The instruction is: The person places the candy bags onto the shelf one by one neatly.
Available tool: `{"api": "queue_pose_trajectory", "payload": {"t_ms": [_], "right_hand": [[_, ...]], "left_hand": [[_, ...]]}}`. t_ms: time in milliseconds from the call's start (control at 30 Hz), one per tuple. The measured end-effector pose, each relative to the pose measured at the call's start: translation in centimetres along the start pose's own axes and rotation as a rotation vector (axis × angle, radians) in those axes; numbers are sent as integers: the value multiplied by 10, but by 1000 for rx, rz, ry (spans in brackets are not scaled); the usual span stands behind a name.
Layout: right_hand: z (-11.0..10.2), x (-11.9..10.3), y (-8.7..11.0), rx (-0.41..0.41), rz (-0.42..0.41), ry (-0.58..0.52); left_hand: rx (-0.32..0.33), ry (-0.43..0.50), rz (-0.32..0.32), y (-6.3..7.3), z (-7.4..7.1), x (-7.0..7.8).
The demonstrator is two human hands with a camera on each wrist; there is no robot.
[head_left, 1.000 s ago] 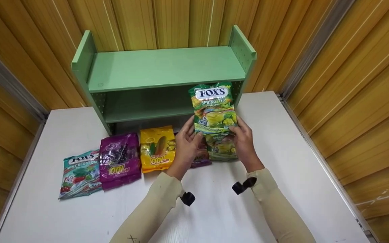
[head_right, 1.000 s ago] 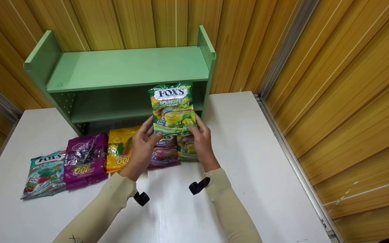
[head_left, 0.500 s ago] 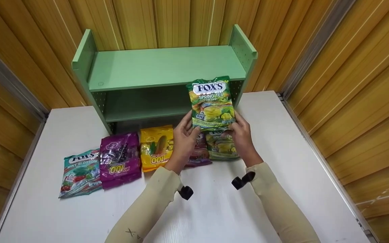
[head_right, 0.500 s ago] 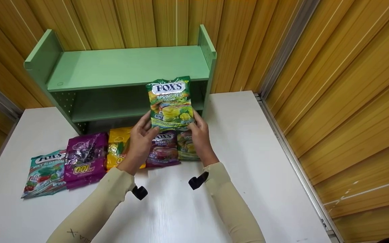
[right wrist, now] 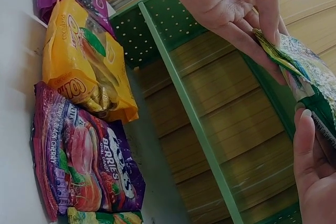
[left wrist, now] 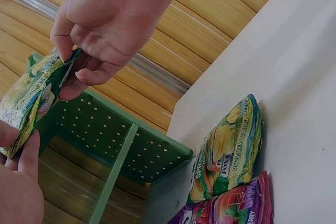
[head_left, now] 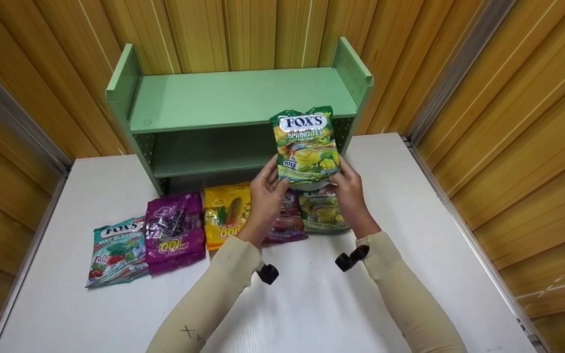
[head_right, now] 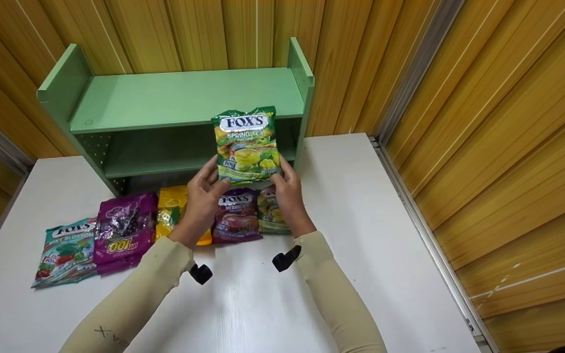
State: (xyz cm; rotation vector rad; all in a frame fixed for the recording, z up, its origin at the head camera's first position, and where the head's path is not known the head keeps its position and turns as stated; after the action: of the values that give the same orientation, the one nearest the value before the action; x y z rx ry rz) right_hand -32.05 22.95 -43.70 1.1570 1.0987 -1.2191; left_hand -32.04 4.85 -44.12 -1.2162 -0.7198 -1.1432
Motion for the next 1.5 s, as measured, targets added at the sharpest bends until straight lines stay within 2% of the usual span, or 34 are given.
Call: {"api": "queue_pose_trajectory", "payload": {"t_ms": [700, 967, 1133, 1367, 1500], "right_hand": [[2, -9, -6, 17, 5, 35], [1, -12, -8, 20, 14, 55], [0, -14, -9, 39, 10, 51], [-2, -15, -12, 73, -1, 63], [-3, -15, -11, 107, -14, 85]], "left_hand": [[-13, -30, 25, -17, 5, 11], [-13, -35, -8, -23, 7, 14], [-11, -54, -12, -27, 8, 16], [-11, -69, 20, -31, 8, 25], [-10, -68, 7, -32, 8, 26]]}}
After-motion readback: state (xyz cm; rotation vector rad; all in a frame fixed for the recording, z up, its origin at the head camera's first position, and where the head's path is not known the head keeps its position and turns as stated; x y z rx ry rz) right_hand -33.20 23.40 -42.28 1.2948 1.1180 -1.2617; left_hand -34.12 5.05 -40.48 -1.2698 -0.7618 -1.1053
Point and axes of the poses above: each hand's wrist, its own y-axis away from the middle knuckle, its own z-axis out of the palm, x = y × z, the point moved 8 cm from there along -y, towards the middle knuckle, and after that the axes turned 11 degrees about z, right-handed, at the moved point
